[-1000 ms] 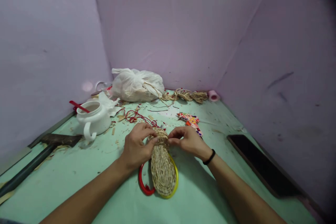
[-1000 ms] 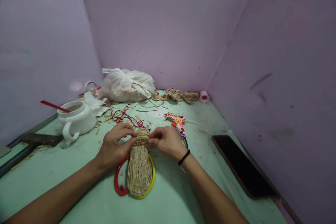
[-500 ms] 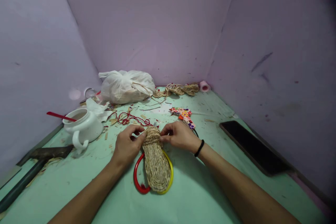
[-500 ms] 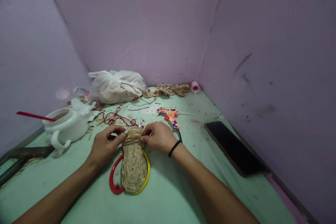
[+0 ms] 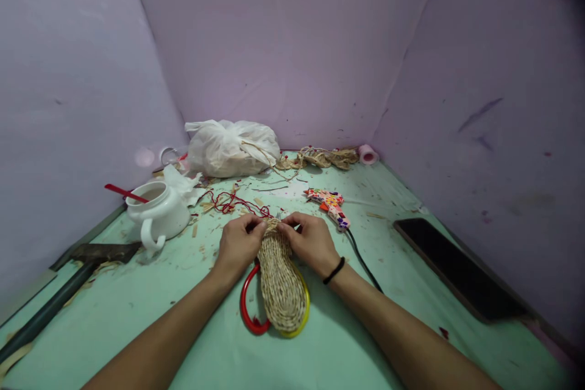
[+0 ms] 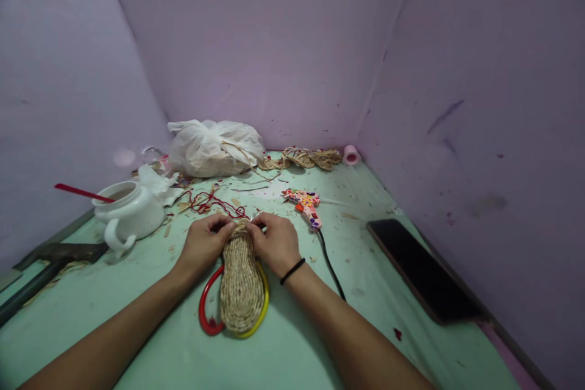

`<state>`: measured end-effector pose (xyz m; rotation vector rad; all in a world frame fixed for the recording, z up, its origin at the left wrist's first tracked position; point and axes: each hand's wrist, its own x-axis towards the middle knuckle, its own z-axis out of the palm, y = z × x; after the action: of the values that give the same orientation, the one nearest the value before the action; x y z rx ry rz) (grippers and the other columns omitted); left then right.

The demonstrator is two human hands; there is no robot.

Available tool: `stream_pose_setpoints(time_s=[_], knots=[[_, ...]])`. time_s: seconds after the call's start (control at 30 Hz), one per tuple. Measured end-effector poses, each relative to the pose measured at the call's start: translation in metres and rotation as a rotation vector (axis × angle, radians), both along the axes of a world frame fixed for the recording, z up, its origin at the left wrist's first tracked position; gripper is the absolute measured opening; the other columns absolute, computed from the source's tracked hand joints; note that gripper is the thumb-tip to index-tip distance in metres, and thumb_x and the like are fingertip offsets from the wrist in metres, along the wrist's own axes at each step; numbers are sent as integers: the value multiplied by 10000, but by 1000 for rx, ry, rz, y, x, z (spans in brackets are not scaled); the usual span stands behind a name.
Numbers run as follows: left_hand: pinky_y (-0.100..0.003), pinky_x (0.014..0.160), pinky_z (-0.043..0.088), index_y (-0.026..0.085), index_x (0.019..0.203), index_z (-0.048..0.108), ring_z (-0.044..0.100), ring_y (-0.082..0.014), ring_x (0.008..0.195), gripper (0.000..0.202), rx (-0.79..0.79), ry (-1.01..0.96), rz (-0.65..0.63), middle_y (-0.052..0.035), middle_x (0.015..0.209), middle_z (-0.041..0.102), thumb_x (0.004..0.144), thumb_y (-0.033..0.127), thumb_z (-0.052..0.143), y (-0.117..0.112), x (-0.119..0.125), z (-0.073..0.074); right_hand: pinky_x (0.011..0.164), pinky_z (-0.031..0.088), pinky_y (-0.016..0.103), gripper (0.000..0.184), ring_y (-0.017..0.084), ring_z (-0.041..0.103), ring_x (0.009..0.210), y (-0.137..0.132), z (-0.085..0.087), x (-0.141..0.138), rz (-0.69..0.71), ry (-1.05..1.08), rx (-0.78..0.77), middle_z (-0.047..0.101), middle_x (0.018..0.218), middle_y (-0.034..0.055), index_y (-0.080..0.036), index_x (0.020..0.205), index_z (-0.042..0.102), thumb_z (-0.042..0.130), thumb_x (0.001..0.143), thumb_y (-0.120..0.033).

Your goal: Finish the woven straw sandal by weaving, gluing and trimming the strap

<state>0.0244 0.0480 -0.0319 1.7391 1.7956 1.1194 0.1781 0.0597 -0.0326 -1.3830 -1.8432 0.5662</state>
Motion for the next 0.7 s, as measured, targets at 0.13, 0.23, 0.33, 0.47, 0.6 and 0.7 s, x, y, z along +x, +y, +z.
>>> stream_pose_setpoints(time_s=[0.13, 0.23, 0.33, 0.47, 0.6, 0.7], knots=[[-246, 620, 421, 157, 702, 647, 570, -148, 636, 201, 5, 3, -7, -9, 662, 653, 734, 312, 523, -2, -1, -1, 513, 376, 238, 161, 139, 562, 525, -2, 2, 2, -6, -18, 34, 689, 639, 14, -209, 716, 699, 575, 744, -307], [-247, 634, 424, 167, 724, 649, 574, -150, 664, 235, 18, 11, -25, -5, 685, 657, 769, 337, 492, -8, -2, 3, 527, 387, 239, 198, 139, 564, 540, -1, 7, 9, 19, -6, 64, 685, 642, 18, -198, 712, 692, 551, 767, -325], [-258, 677, 423, 178, 766, 645, 572, -153, 718, 228, 46, 26, -30, -8, 750, 658, 794, 318, 467, -15, -5, 7, 536, 402, 240, 230, 136, 564, 549, 0, 11, 17, 37, 21, 93, 676, 640, 25, -182, 714, 679, 511, 798, -315], [-261, 675, 431, 177, 773, 622, 571, -153, 740, 164, 123, 32, -25, -18, 786, 646, 787, 275, 491, -20, -8, 10, 553, 433, 245, 180, 139, 582, 591, 0, 11, 19, 89, 54, 124, 684, 713, 38, -177, 752, 673, 532, 788, -283], [-255, 658, 441, 188, 747, 627, 572, -149, 748, 77, 198, 44, -143, -18, 785, 629, 742, 191, 550, -23, -7, 10, 633, 470, 266, 117, 146, 607, 672, -2, 6, 15, 197, 56, 146, 687, 817, 38, -205, 812, 682, 592, 747, -242], [-270, 695, 445, 199, 756, 646, 564, -151, 764, 105, 231, 60, -216, -19, 767, 615, 746, 156, 551, -25, -5, 10, 646, 479, 283, 107, 147, 603, 651, -2, 4, 16, 222, 56, 143, 685, 805, 42, -204, 802, 684, 600, 742, -230]])
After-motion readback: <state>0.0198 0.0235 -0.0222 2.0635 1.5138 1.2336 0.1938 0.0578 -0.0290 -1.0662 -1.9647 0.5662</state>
